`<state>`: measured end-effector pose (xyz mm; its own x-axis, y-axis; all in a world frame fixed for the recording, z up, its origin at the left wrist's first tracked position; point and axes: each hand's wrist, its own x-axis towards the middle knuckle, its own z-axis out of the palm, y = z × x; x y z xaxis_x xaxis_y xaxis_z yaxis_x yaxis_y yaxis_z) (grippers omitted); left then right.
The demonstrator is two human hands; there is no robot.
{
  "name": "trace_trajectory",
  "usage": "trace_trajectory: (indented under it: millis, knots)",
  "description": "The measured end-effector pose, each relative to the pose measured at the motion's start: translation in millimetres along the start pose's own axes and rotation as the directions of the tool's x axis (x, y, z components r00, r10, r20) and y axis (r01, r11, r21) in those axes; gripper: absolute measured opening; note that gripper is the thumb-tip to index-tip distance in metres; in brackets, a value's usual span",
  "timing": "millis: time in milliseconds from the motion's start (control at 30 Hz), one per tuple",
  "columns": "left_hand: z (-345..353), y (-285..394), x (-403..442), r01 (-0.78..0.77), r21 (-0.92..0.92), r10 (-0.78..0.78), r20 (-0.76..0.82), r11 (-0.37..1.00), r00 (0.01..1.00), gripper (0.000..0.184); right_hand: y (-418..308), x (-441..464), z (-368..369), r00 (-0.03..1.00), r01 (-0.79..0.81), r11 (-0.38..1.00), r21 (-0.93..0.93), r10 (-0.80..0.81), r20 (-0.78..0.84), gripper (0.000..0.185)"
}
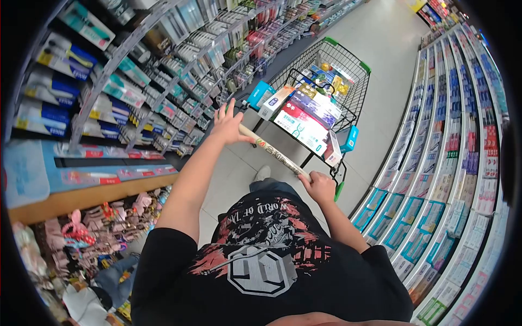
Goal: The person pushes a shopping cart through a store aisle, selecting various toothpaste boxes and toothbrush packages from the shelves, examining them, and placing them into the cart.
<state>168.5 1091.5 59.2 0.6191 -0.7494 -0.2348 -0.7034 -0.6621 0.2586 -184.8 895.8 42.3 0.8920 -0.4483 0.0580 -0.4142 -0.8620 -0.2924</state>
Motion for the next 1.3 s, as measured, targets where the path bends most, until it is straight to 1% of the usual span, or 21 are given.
trace_trajectory:
  millis: [100,233,400,467,500,533,600,667,700,733,767,800,833,867,900,933,1033,1133,1167,1267,1300]
  knots:
    - [-9.8,-7.3,13.2,0.013,0.007,-0.013,0.026,1.0,1.0,0.097,-5.3,17.4,-0.5,1.0,-0.016,1.0,0.017,0.016,0.022,0.057]
    - [-9.8,-20.8,24.2,-0.016,-0.019,0.016,-0.037,1.0,0.999,0.102,-6.5,35.8,2.4,0.995,-0.038,0.999,0.035,0.035,0.09,0.056]
    - [-2.1,-24.0,24.6,0.044,0.079,-0.035,-0.109,0.996,0.993,0.14,-8.5,49.7,4.4,0.995,-0.061,0.998,0.021,0.059,0.085,0.054]
    - [-4.5,-20.4,16.5,0.088,0.0,-0.086,-0.157,0.996,0.984,0.142,-7.6,55.7,8.4,0.994,-0.059,0.998,0.017,0.058,0.09,0.055]
    - [-1.5,-21.0,11.3,0.089,-0.03,-0.093,-0.175,0.996,0.98,0.136,-5.6,57.2,10.3,0.995,-0.054,0.998,0.016,0.052,0.087,0.055]
    - [1.4,-25.4,4.3,0.041,-0.106,-0.07,-0.286,0.994,0.956,0.115,-5.3,58.6,11.5,0.995,-0.056,0.998,0.013,0.055,0.082,0.055]
    - [-8.7,-43.4,-9.0,-0.004,-0.362,-0.168,-0.443,0.932,0.88,0.087,-5.5,59.3,12.5,0.996,-0.049,0.999,0.017,0.047,0.08,0.056]
    - [-46.2,-61.0,-32.5,0.029,-0.605,-0.439,-0.544,0.795,0.715,0.066,-5.1,61.5,13.7,0.996,-0.05,0.998,0.035,0.047,0.08,0.056]
    - [-51.3,-80.0,-38.8,0.02,-0.594,-0.514,-0.68,0.805,0.523,0.057,-4.3,62.1,14.3,0.995,-0.051,0.997,0.051,0.047,0.085,0.057]
    - [-55.6,-106.8,-45.6,-0.014,-0.628,-0.577,-0.723,0.778,0.38,0.053,-2.8,63.0,14.1,0.995,-0.052,0.996,0.068,0.046,0.092,0.057]
    - [-67.9,-130.6,-56.2,0.045,-0.619,-0.612,-0.761,0.784,0.215,0.054,-2.3,64.9,10.8,0.981,-0.09,0.995,0.04,0.081,0.175,0.05]
    - [-76.6,-154.4,-66.8,0.013,-0.643,-0.642,-0.762,0.765,0.08,0.056,-4.2,67.3,8.4,0.985,-0.089,0.992,0.086,0.075,0.155,0.046]
    - [-85.4,-176.3,-79.0,0.022,-0.676,-0.676,-0.737,0.736,-0.006,0.059,-6.3,67.8,6.3,0.988,-0.087,0.988,0.131,0.069,0.136,0.043]
    - [-88.8,-201.4,-83.3,0.03,-0.676,-0.666,-0.732,0.737,-0.142,0.061,-6.1,68.5,5.0,0.991,-0.087,0.981,0.174,0.066,0.12,0.039]
    - [-96.0,-214.5,-91.3,0.114,-0.674,-0.647,-0.735,0.73,-0.202,0.062,-1.9,70.1,8.1,0.999,0.02,0.977,0.214,-0.026,0.025,0.029]
    - [-101.6,-225.2,-97.5,0.198,-0.67,-0.622,-0.739,0.715,-0.258,0.062,-7.4,75.5,3.9,0.999,0.033,0.975,0.219,-0.034,0.0,0.027]
    - [-109.1,-254.0,-101.9,0.246,-0.633,-0.564,-0.77,0.734,-0.3,0.05,-24.1,89.6,-6.4,0.995,0.085,0.967,0.241,-0.071,-0.069,0.019]
    - [-111.7,-272.5,-108.6,0.107,-0.749,-0.729,-0.661,0.654,-0.178,0.036,-42.2,111.1,-8.5,0.984,0.166,0.947,0.277,-0.142,-0.105,0.017]
    - [-111.9,-272.2,-105.8,-0.001,-0.748,-0.732,-0.65,0.664,-0.205,0.025,-51.5,118.5,-10.7,0.972,0.226,0.932,0.282,-0.196,-0.13,0.014]
    - [-109.7,-263.8,-110.5,-0.227,-0.733,-0.766,-0.626,0.641,-0.143,0.021,-68.1,136.8,-12.6,0.943,0.331,0.901,0.281,-0.308,-0.124,0.012]
    - [-111.0,-258.2,-115.5,-0.249,-0.729,-0.768,-0.628,0.638,-0.126,0.015,-71.0,139.7,-9.3,0.939,0.344,0.892,0.294,-0.318,-0.132,0.01]
